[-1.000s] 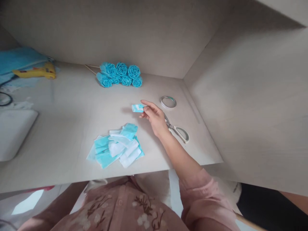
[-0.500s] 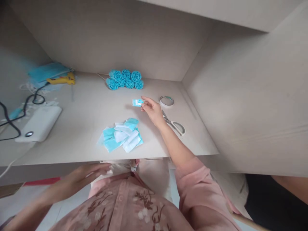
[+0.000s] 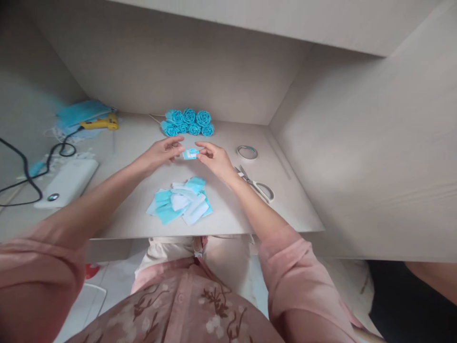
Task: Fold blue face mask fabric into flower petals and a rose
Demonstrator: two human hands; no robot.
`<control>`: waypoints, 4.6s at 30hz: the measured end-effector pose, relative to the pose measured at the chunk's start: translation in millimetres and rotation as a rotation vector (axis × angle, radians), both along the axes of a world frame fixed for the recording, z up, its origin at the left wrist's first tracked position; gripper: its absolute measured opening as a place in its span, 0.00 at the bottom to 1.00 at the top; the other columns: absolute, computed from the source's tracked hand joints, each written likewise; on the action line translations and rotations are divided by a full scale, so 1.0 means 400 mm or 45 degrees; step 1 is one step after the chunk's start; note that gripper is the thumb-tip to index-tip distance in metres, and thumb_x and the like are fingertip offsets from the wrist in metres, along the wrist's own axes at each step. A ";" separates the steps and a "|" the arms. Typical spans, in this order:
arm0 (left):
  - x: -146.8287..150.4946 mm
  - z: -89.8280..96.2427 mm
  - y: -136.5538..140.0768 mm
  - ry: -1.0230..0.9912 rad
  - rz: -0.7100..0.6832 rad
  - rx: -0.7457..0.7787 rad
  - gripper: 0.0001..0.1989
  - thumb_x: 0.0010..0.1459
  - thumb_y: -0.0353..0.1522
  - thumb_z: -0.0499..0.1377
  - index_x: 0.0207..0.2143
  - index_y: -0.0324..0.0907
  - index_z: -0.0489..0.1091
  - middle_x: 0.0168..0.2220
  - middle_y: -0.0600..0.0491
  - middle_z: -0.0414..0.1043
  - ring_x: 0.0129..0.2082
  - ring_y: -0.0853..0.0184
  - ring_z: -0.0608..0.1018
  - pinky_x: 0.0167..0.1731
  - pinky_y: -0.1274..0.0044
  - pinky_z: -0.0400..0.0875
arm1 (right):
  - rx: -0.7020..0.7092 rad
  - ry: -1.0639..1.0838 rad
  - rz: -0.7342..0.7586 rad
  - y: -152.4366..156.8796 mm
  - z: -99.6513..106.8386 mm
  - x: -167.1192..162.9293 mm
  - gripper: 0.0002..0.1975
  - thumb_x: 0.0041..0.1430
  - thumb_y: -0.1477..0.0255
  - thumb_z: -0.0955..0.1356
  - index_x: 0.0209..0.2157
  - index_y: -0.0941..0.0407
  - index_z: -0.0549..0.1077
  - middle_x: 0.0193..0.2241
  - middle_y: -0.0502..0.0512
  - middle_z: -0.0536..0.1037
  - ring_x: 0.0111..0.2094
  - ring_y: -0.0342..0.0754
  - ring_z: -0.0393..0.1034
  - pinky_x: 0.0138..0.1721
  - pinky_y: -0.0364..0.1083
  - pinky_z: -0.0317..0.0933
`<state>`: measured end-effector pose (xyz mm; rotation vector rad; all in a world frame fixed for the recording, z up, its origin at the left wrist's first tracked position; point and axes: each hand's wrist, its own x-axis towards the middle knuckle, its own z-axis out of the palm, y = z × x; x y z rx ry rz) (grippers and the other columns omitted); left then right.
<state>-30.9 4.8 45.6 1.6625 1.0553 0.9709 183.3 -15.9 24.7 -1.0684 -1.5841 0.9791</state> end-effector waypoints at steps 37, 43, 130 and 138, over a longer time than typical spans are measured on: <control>0.066 -0.075 -0.015 -0.012 -0.121 0.029 0.17 0.46 0.43 0.64 0.28 0.38 0.69 0.26 0.57 0.65 0.26 0.74 0.62 0.27 0.79 0.56 | 0.052 -0.119 -0.144 -0.043 -0.038 -0.027 0.24 0.54 0.66 0.70 0.54 0.54 0.74 0.33 0.50 0.77 0.35 0.45 0.70 0.45 0.48 0.67; 0.062 -0.079 -0.008 -0.110 -0.144 -0.069 0.16 0.45 0.43 0.65 0.28 0.39 0.69 0.24 0.58 0.66 0.25 0.73 0.64 0.27 0.79 0.56 | -0.001 -0.048 -0.071 -0.028 -0.050 -0.013 0.27 0.54 0.63 0.71 0.56 0.53 0.73 0.36 0.52 0.79 0.36 0.45 0.72 0.44 0.47 0.68; 0.062 -0.076 -0.020 -0.277 -0.057 0.008 0.15 0.49 0.42 0.66 0.28 0.40 0.69 0.24 0.56 0.67 0.25 0.72 0.67 0.29 0.78 0.62 | -0.213 0.185 0.050 -0.035 -0.038 -0.009 0.33 0.54 0.48 0.71 0.57 0.49 0.72 0.41 0.54 0.80 0.43 0.49 0.74 0.50 0.51 0.70; 0.064 -0.085 -0.022 -0.271 -0.125 -0.038 0.15 0.49 0.41 0.66 0.29 0.39 0.71 0.26 0.55 0.71 0.27 0.72 0.69 0.30 0.78 0.64 | -0.091 0.051 0.001 -0.027 -0.053 -0.004 0.37 0.52 0.48 0.72 0.61 0.49 0.68 0.37 0.53 0.79 0.40 0.50 0.72 0.45 0.50 0.68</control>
